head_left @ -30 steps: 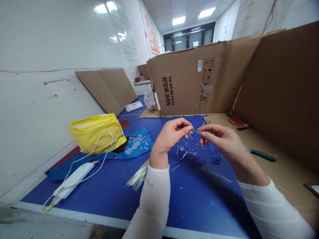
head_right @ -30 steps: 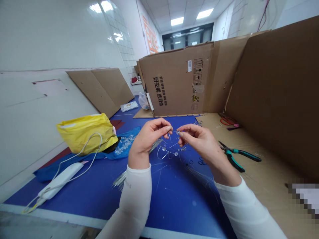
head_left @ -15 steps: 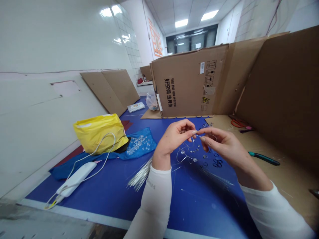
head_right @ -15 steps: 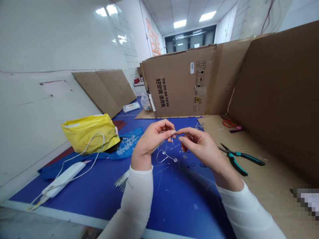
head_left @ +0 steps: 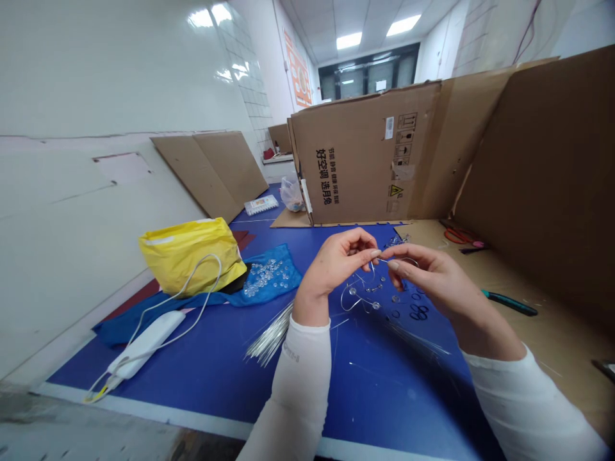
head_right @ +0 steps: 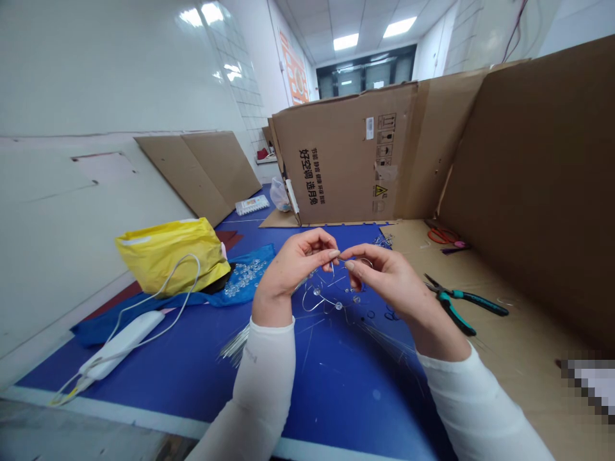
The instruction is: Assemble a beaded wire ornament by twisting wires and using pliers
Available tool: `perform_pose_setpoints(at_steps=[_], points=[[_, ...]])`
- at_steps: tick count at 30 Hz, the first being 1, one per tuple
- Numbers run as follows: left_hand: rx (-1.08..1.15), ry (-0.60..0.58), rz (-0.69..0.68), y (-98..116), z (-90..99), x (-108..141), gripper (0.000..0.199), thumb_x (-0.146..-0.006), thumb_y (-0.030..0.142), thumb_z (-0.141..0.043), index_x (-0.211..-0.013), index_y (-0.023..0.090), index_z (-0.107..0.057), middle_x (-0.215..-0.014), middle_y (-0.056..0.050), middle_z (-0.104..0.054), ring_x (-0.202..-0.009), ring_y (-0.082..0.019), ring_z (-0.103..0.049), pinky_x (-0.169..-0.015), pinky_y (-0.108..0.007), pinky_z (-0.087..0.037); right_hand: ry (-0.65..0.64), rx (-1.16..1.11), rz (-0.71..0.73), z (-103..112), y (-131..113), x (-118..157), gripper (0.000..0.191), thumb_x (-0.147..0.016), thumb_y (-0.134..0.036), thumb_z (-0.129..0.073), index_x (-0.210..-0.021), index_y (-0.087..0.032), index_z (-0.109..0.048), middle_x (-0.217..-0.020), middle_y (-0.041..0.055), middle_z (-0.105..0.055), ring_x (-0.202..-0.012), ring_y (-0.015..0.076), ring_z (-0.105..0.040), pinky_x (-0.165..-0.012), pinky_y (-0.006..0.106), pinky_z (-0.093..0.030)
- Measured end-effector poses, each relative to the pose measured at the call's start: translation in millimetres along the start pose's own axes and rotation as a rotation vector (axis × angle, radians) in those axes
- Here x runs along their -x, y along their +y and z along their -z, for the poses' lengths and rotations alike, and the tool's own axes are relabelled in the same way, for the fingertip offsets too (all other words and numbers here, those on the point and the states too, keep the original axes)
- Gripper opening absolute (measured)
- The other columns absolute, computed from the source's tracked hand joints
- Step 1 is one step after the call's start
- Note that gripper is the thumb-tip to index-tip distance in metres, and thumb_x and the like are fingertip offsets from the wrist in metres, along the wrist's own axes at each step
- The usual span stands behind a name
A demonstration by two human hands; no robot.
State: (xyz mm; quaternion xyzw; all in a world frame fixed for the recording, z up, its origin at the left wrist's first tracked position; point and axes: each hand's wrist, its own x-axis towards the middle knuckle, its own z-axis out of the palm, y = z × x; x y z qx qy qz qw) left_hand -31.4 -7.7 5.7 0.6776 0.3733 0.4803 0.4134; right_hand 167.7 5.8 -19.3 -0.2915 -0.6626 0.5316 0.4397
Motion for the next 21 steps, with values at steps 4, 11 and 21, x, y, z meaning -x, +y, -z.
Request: perform_pose_setpoints(at_steps=[4,11,21], points=[[-0.002,0.003,-0.004,0.2,0.1,0.1,0.017,-0.085,0.031,-0.073,-0.088,0.017,-0.063,-0.077,-0.001,-0.068,-0.064,-0.009,-0.060,-0.067,-0.026,-0.051,-0.041,-0.055,0.015,3.5,2.3,-0.2,0.034,-0.086,-0.050,-0.076,-0.101,-0.020,-0.076,-0.066,-0.0008,-0.065,-0.060,0.0139,-0.058,-0.058,0.030,-0.047],[0.001,-0.003,0.000,0.2,0.5,0.3,0.019,-0.085,0.033,-0.074,-0.088,0.017,-0.064,-0.077,-0.001,-0.068,-0.064,-0.009,-0.059,-0.067,-0.026,-0.051,-0.057,-0.078,0.000,4.5,-1.5,0.0,0.036,-0.091,-0.053,-0.070,-0.101,-0.018,-0.077,-0.065,0.0002,-0.065,-0.061,0.0148,-0.058,-0.060,0.031,-0.045],[-0.067,0.016,-0.031,-0.9,3.4,0.9,0.019,-0.090,0.032,-0.070,-0.095,0.014,-0.073,-0.079,-0.002,-0.069,-0.064,-0.008,-0.061,-0.065,-0.024,-0.049,-0.045,-0.172,-0.091,8.0,-8.0,2.8,0.023,-0.092,-0.032,-0.066,-0.110,-0.019,-0.071,-0.075,0.0029,-0.072,-0.070,0.0171,-0.065,-0.068,0.033,-0.051]])
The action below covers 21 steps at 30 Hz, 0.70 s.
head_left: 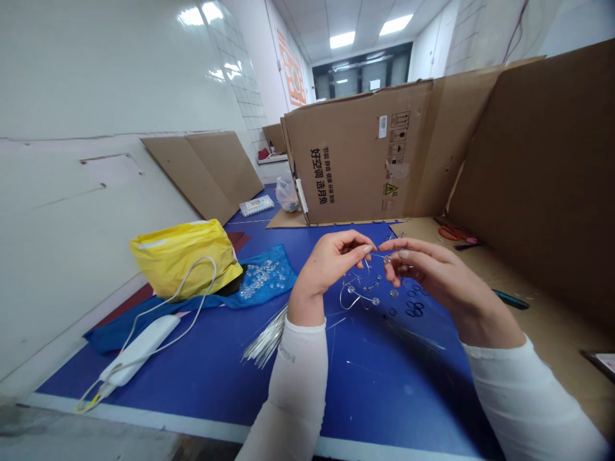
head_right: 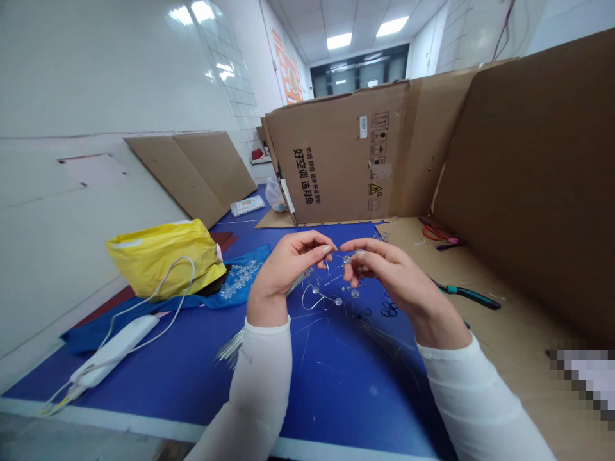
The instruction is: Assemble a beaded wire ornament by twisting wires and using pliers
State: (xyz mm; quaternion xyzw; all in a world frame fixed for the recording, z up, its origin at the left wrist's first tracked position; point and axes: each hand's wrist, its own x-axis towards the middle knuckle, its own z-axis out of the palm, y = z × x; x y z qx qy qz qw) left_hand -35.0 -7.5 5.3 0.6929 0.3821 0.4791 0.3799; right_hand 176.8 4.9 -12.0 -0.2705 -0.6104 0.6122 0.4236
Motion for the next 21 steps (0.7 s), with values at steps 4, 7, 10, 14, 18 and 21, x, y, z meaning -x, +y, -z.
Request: perform_pose_setpoints(at_steps=[4,7,10,14,18,21], points=[[0.003,-0.001,0.003,-0.3,-1.0,0.1,0.018,-0.090,0.031,-0.069,-0.096,0.014,-0.073,-0.082,-0.004,-0.071,-0.068,-0.010,-0.063,-0.065,-0.024,-0.051,-0.016,-0.029,-0.007,0.9,-1.3,1.3,0.024,-0.092,-0.029,-0.066,-0.113,-0.019,-0.070,-0.077,0.0034,-0.072,-0.072,0.0178,-0.066,-0.069,0.034,-0.052],[0.002,0.002,0.004,-1.1,-1.1,-0.7,0.018,-0.090,0.032,-0.069,-0.094,0.015,-0.073,-0.082,-0.004,-0.071,-0.069,-0.010,-0.062,-0.066,-0.024,-0.052,-0.025,-0.051,-0.004,4.0,-1.1,1.9,0.024,-0.090,-0.026,-0.067,-0.113,-0.019,-0.071,-0.079,0.0037,-0.073,-0.072,0.0177,-0.066,-0.069,0.034,-0.052],[0.002,-0.006,-0.002,-1.6,-0.7,-1.3,0.018,-0.090,0.032,-0.068,-0.094,0.015,-0.073,-0.082,-0.004,-0.072,-0.068,-0.010,-0.062,-0.066,-0.024,-0.052,-0.058,-0.065,0.004,8.4,0.9,2.0,0.025,-0.090,-0.025,-0.068,-0.115,-0.020,-0.071,-0.081,0.0039,-0.074,-0.073,0.0174,-0.066,-0.069,0.034,-0.052],[-0.004,-0.016,-0.004,-0.6,-0.4,-1.0,0.018,-0.090,0.031,-0.067,-0.094,0.015,-0.074,-0.083,-0.004,-0.072,-0.070,-0.010,-0.063,-0.065,-0.024,-0.053,-0.076,-0.051,0.018,11.9,2.9,2.5,0.026,-0.092,-0.024,-0.068,-0.117,-0.019,-0.072,-0.086,0.0052,-0.076,-0.077,0.0169,-0.066,-0.073,0.033,-0.052],[-0.006,-0.014,-0.003,0.0,-0.4,-0.5,0.018,-0.090,0.031,-0.067,-0.094,0.015,-0.074,-0.085,-0.004,-0.072,-0.071,-0.010,-0.063,-0.064,-0.023,-0.053,-0.080,-0.054,0.023,11.6,1.7,3.2,0.026,-0.092,-0.027,-0.069,-0.116,-0.018,-0.071,-0.088,0.0063,-0.077,-0.076,0.0167,-0.066,-0.072,0.033,-0.053],[0.002,-0.015,-0.004,-0.7,-0.8,-0.9,0.017,-0.090,0.031,-0.067,-0.094,0.016,-0.073,-0.085,-0.004,-0.072,-0.070,-0.010,-0.063,-0.064,-0.023,-0.053,-0.086,-0.039,0.037,11.2,1.1,2.8,0.026,-0.093,-0.032,-0.071,-0.115,-0.018,-0.070,-0.088,0.0067,-0.078,-0.075,0.0172,-0.069,-0.073,0.035,-0.054]])
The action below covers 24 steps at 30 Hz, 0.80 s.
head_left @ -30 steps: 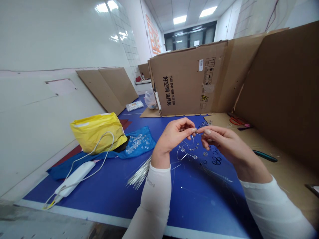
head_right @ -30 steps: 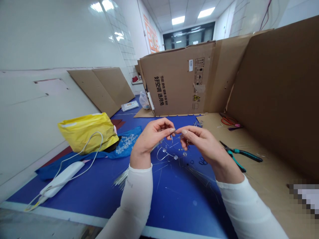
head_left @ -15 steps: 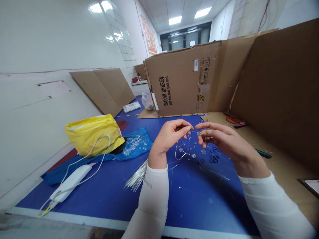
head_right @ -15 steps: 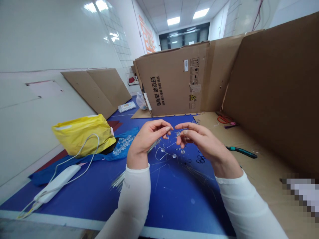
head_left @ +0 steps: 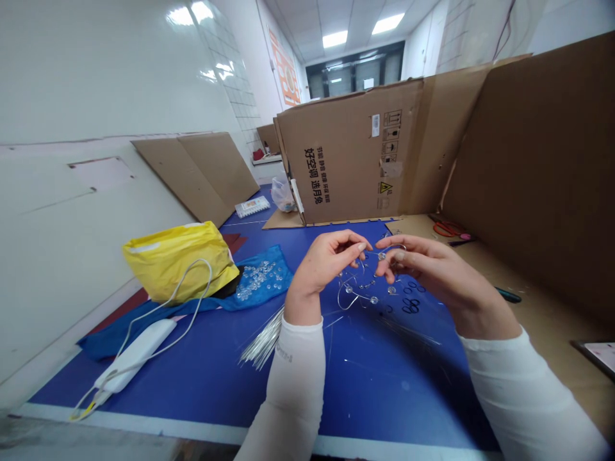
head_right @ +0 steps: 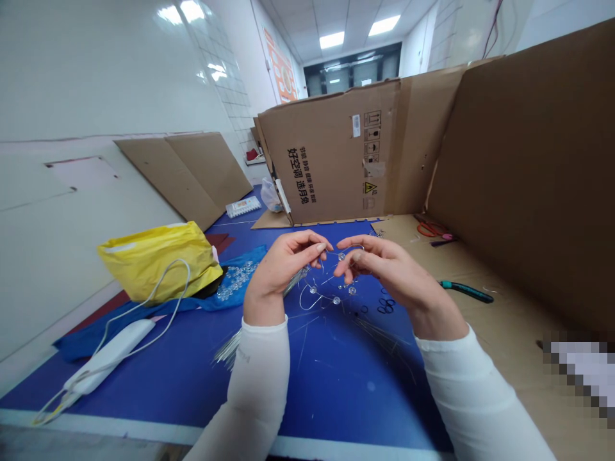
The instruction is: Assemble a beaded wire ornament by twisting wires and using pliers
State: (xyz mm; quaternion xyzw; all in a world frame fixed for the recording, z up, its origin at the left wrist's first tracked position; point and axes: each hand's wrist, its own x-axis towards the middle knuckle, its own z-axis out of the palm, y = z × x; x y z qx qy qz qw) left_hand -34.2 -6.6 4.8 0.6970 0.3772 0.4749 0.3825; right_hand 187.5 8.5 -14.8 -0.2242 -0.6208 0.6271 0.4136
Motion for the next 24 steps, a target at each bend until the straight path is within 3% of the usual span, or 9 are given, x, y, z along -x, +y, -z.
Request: perform_pose_setpoints(at_steps=[14,20,24], points=[[0.003,0.007,-0.005,0.7,-1.1,0.2,0.014,-0.089,0.028,-0.068,-0.092,0.016,-0.073,-0.083,-0.003,-0.070,-0.069,-0.009,-0.062,-0.064,-0.023,-0.053,0.036,0.054,-0.014,0.2,1.0,-1.7,0.034,-0.089,-0.044,-0.077,-0.108,-0.018,-0.070,-0.090,0.0099,-0.081,-0.075,0.0202,-0.075,-0.078,0.037,-0.058],[-0.033,0.002,0.000,1.8,-1.7,-0.3,0.015,-0.089,0.029,-0.067,-0.091,0.015,-0.072,-0.086,-0.004,-0.071,-0.065,-0.008,-0.061,-0.063,-0.023,-0.052,0.090,0.109,-0.044,-1.7,1.4,-6.0,0.041,-0.079,-0.055,-0.082,-0.094,-0.018,-0.072,-0.085,0.0106,-0.081,-0.070,0.0214,-0.074,-0.071,0.038,-0.057],[-0.055,-0.005,0.010,3.9,-1.5,0.5,0.017,-0.090,0.030,-0.065,-0.091,0.015,-0.072,-0.084,-0.002,-0.069,-0.059,-0.007,-0.058,-0.059,-0.023,-0.049,0.165,0.220,-0.009,-3.1,-0.3,-7.1,0.037,-0.076,-0.053,-0.083,-0.088,-0.018,-0.077,-0.080,0.0075,-0.077,-0.069,0.0185,-0.069,-0.069,0.035,-0.054]])
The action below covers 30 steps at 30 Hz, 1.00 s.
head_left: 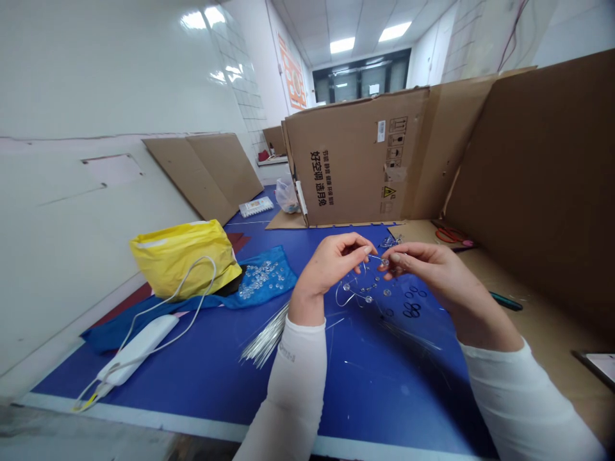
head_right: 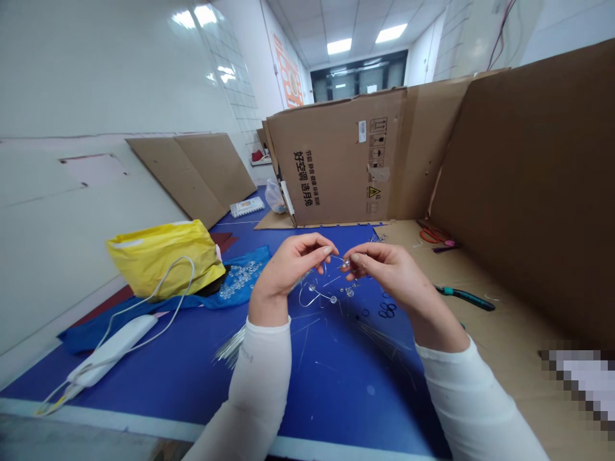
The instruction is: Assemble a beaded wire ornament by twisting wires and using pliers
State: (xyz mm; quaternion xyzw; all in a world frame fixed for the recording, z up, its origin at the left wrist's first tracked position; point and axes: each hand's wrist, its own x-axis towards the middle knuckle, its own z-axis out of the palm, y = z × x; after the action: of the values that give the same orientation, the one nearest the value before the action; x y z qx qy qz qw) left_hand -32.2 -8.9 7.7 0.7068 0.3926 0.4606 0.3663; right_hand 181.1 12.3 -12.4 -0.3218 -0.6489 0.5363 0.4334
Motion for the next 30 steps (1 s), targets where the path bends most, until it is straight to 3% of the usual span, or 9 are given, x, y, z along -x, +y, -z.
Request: perform_pose_setpoints(at_steps=[9,16,22,30], points=[[-0.059,0.000,0.008,3.5,-4.4,0.7,0.017,-0.090,0.031,-0.064,-0.092,0.015,-0.072,-0.073,0.000,-0.062,-0.059,-0.008,-0.050,-0.055,-0.023,-0.040,0.115,0.122,0.097,-9.8,-1.0,1.9,0.024,-0.078,-0.045,-0.077,-0.080,-0.021,-0.076,-0.071,0.0034,-0.070,-0.068,0.0174,-0.061,-0.065,0.033,-0.049],[-0.087,0.005,-0.055,1.8,-6.4,-0.8,0.012,-0.087,0.025,-0.069,-0.091,0.014,-0.074,-0.089,-0.005,-0.072,-0.079,-0.013,-0.062,-0.073,-0.027,-0.049,0.231,0.142,0.153,-15.4,-2.7,5.4,0.021,-0.079,-0.041,-0.079,-0.086,-0.022,-0.078,-0.081,0.0047,-0.074,-0.070,0.0172,-0.061,-0.063,0.031,-0.047],[-0.130,-0.003,-0.060,8.4,-7.8,1.3,0.012,-0.087,0.017,-0.066,-0.093,0.015,-0.077,-0.094,-0.006,-0.075,-0.084,-0.015,-0.066,-0.078,-0.028,-0.051,0.266,0.139,0.219,-15.8,-2.8,6.6,0.020,-0.080,-0.041,-0.078,-0.084,-0.022,-0.073,-0.077,0.0035,-0.071,-0.068,0.0165,-0.060,-0.063,0.031,-0.047],[-0.217,0.025,-0.110,15.9,-9.4,5.7,0.011,-0.088,0.019,-0.067,-0.089,0.016,-0.078,-0.088,-0.004,-0.073,-0.075,-0.013,-0.062,-0.068,-0.026,-0.046,0.259,0.115,0.182,-13.5,-5.9,7.9,0.023,-0.077,-0.044,-0.079,-0.079,-0.022,-0.073,-0.072,0.0025,-0.068,-0.064,0.0151,-0.056,-0.059,0.029,-0.044]])
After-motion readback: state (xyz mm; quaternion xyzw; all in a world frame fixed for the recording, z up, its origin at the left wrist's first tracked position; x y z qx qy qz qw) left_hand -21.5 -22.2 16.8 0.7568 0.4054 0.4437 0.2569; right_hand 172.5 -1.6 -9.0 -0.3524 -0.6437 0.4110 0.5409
